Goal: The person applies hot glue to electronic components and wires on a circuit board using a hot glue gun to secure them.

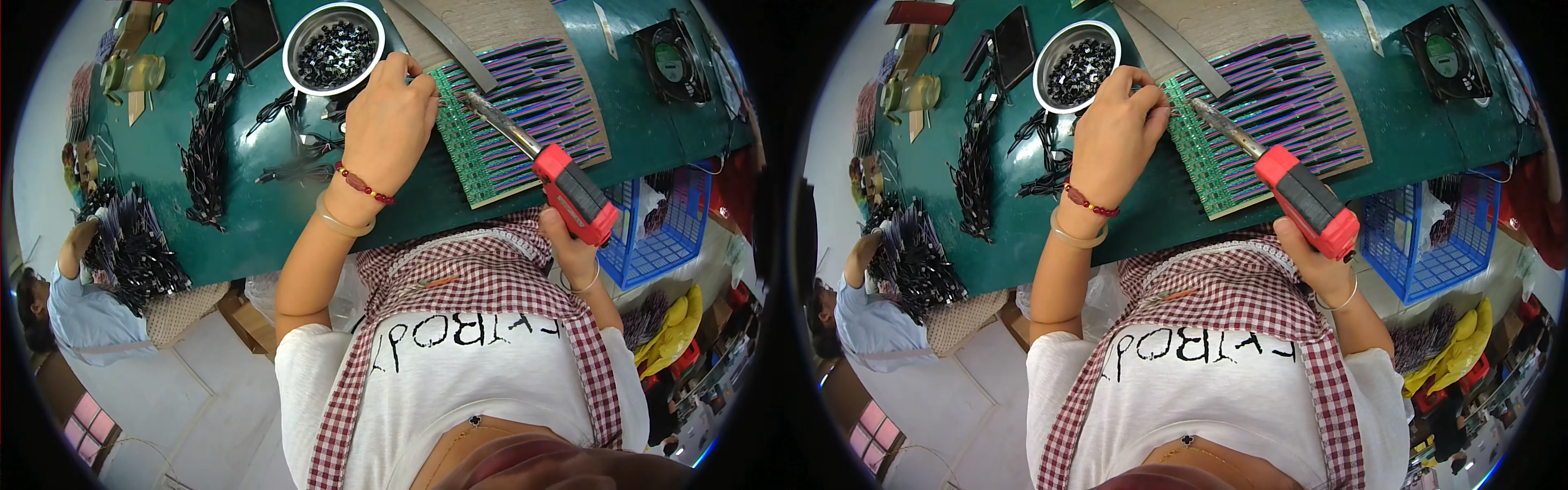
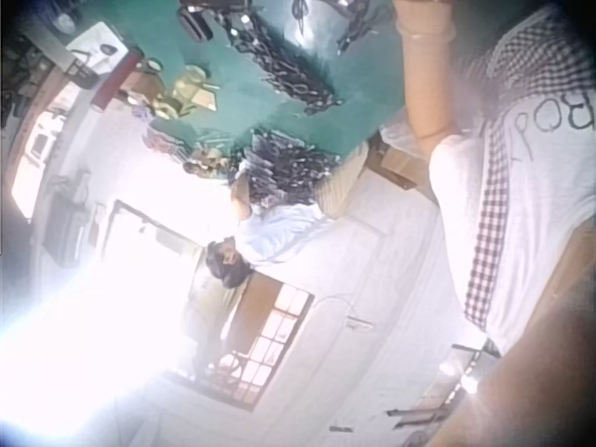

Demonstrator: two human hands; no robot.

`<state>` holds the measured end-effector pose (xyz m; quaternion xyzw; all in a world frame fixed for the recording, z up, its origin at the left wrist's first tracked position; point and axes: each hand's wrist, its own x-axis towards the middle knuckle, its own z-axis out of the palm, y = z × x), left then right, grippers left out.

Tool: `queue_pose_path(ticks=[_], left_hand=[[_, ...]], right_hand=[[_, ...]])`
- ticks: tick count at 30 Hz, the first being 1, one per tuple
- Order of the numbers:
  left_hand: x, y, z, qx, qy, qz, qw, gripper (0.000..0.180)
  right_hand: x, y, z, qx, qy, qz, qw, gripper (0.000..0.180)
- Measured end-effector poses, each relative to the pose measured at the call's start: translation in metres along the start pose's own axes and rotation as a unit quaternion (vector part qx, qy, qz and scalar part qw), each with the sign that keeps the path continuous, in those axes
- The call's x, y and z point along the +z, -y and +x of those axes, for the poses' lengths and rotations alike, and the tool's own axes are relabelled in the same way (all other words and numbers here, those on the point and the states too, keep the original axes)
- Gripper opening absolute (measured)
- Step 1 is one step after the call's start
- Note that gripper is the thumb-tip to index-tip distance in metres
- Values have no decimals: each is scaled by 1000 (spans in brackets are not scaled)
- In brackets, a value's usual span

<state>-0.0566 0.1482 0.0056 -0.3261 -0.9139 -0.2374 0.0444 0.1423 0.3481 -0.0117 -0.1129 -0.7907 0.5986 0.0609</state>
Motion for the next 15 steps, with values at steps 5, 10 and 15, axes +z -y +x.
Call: queue_pose_path(ticks=[5, 10, 15], left_hand=[[0, 1, 0, 0, 1, -2, 1000, 6], [0, 1, 1, -2, -1, -3, 1000, 6], [-2, 1, 1, -10, 17, -15, 1000, 6]], right_hand=[[1, 0, 0, 31, -8, 28, 999, 29], [1, 0, 0, -4, 8, -10, 1000, 17], [1, 0, -2, -2, 10, -4, 1000, 18]])
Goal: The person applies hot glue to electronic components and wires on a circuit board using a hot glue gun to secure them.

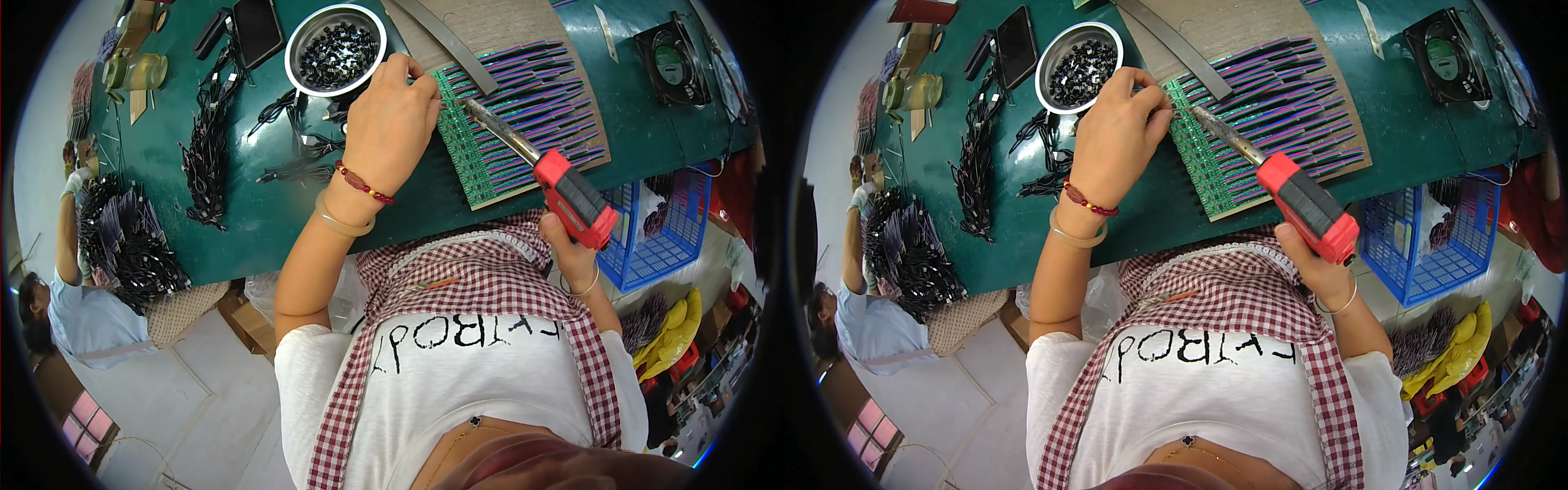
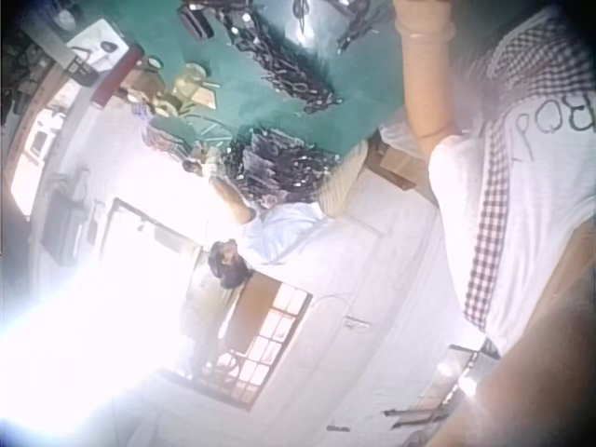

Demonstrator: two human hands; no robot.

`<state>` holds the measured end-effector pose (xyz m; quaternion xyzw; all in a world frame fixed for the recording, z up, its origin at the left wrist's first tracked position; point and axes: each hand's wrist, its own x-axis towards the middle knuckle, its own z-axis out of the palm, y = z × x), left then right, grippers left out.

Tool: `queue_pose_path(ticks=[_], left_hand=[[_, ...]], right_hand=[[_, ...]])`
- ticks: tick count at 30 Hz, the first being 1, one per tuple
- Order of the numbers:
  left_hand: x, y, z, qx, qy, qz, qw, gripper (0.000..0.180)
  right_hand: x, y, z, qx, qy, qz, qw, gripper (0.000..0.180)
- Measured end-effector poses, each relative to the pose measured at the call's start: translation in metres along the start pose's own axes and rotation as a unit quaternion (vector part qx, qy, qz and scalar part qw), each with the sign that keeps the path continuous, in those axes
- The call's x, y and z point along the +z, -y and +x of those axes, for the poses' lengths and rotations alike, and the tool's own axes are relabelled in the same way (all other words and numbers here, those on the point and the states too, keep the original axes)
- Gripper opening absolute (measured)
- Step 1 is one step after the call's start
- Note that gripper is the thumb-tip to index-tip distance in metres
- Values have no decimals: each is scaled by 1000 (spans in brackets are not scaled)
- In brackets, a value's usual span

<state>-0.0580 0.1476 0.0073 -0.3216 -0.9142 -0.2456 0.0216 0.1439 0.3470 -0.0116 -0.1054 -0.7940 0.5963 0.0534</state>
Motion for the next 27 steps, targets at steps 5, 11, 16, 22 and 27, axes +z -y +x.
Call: queue_pose_path(ticks=[5, 11, 16, 22, 27], left_hand=[[0, 1, 0, 13, -7, 11, 1000, 6], [-2, -1, 3, 18, 6, 23, 1000, 7], [-1, -2, 2, 16, 7, 26, 1000, 7], [0, -2, 3, 30, 0, 39, 999, 7], [0, -1, 3, 29, 1, 43, 999, 7]], right_hand=[[-2, -3, -4, 40, 13, 20, 999, 30], [-2, -2, -7, 88, -10, 49, 995, 30], [1, 1, 0, 48, -5, 41, 998, 29], [-2, -3, 0, 26, 18, 12, 999, 24], [-2, -3, -7, 56, -6, 34, 998, 24]])
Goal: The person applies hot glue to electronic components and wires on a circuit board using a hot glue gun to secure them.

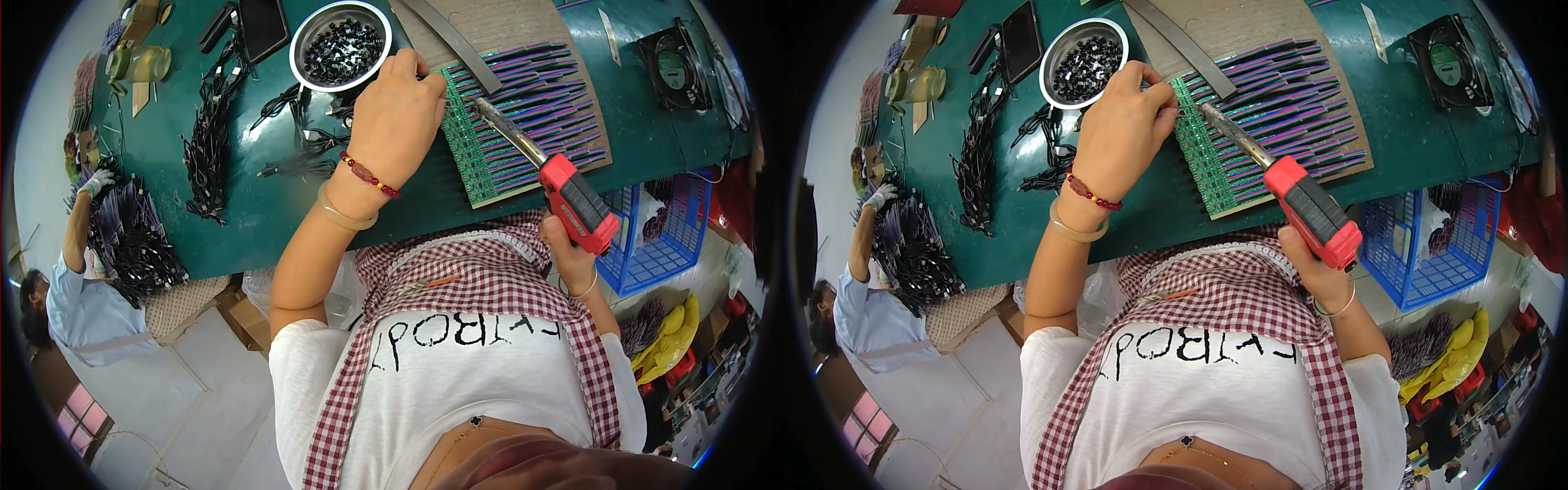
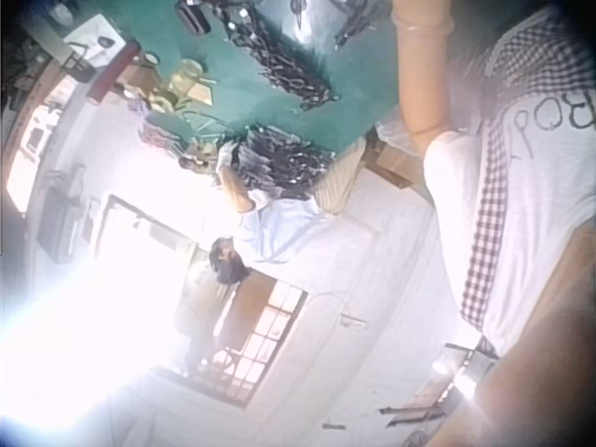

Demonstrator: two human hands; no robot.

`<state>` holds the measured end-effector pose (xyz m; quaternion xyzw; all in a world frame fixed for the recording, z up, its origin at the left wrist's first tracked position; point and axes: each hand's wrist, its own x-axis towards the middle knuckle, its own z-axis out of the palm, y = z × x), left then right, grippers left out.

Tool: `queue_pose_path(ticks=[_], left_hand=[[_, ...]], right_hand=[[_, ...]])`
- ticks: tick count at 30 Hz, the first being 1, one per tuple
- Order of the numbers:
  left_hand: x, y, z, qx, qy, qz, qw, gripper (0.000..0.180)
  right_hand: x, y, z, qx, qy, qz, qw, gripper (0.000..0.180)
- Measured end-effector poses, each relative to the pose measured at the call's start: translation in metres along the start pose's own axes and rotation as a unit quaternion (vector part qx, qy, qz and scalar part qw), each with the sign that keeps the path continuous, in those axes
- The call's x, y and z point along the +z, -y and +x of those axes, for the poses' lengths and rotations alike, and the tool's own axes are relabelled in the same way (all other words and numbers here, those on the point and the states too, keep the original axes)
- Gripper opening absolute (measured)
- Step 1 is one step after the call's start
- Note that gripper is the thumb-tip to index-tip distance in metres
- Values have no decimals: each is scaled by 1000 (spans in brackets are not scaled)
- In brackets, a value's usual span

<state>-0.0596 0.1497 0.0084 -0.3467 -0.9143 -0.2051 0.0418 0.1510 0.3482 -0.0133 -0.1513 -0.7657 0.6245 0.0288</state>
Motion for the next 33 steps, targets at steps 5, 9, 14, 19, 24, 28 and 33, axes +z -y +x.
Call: queue_pose_path(ticks=[5, 9, 14, 19, 24, 28, 33], left_hand=[[0, 0, 0, 0, 1, -1, 1000, 7], [0, 0, 1, 0, 0, -2, 1000, 7], [0, -1, 1, 3, -1, 2, 1000, 6], [-2, -3, 1, 0, 2, 2, 1000, 6], [-1, -2, 1, 4, 4, 7, 1000, 5], [-2, -2, 1, 5, 4, 0, 1000, 6], [-2, -2, 1, 1, 14, 6, 1000, 7]], right_hand=[[4, 3, 4, -15, -4, 10, 1000, 25], [3, 13, 8, 23, 23, -24, 999, 23], [-1, -8, 0, -16, 0, -8, 1000, 22], [1, -6, 2, -31, 3, -10, 999, 25], [3, 15, 9, -42, 25, -44, 998, 26], [0, -5, 0, -21, 0, -14, 1000, 28], [-2, -8, -2, -50, 2, -17, 999, 27]])
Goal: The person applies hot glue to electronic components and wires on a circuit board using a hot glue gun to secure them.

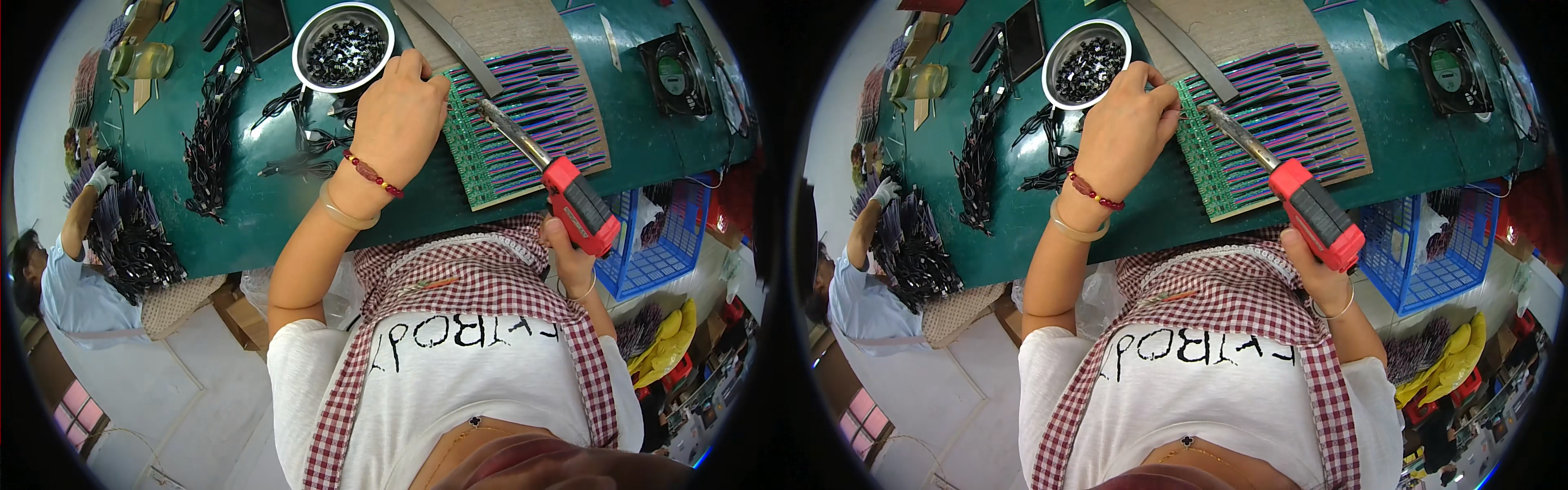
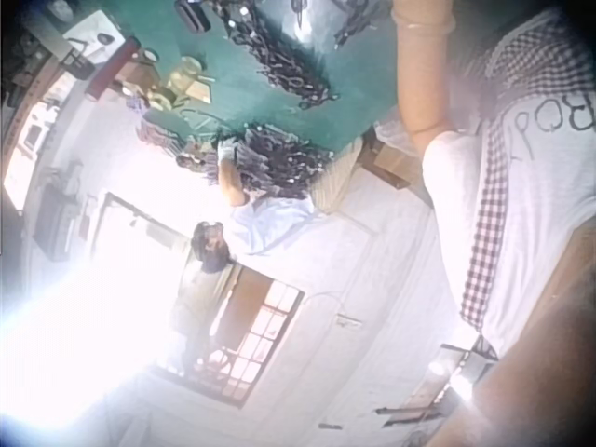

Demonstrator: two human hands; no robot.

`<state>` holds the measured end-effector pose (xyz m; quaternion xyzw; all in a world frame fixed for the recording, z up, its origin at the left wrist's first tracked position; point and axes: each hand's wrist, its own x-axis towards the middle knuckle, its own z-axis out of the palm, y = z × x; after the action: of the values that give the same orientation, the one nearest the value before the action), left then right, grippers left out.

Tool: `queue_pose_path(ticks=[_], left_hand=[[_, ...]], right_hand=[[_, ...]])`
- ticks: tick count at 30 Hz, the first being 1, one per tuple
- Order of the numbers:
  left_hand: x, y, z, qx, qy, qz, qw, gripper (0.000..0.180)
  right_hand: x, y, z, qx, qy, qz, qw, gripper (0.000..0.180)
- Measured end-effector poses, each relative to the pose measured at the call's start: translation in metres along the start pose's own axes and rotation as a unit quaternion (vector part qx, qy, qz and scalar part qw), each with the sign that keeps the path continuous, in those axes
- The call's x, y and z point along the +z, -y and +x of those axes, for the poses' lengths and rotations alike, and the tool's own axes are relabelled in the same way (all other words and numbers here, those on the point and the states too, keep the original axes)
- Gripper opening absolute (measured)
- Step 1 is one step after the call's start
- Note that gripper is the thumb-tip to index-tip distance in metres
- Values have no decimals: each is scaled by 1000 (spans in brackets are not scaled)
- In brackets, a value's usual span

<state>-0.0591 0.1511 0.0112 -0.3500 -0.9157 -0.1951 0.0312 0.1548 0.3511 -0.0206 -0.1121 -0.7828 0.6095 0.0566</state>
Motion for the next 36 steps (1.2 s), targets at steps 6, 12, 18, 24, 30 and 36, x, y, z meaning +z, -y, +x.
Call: queue_pose_path(ticks=[6, 12, 18, 24, 30, 36], left_hand=[[1, 0, 0, 3, -1, 6, 1000, 7], [0, 2, -1, -6, 3, 6, 1000, 6], [5, 1, -1, 12, -26, 17, 999, 7], [7, -5, -8, -21, -21, 61, 998, 11], [-23, 9, -35, -59, -137, -7, 989, 19], [-59, 84, -122, -220, 34, 162, 961, 18]], right_hand=[[1, -1, 0, 2, -7, 1, 1000, 29], [-5, -9, 0, 8, -37, 1, 999, 31], [1, 11, 9, 53, -62, 123, 989, 34], [1, 20, 23, 8, -81, 204, 976, 30], [-1, 28, 35, -26, -89, 204, 975, 29], [-7, 28, 42, -15, -90, 239, 967, 27]])
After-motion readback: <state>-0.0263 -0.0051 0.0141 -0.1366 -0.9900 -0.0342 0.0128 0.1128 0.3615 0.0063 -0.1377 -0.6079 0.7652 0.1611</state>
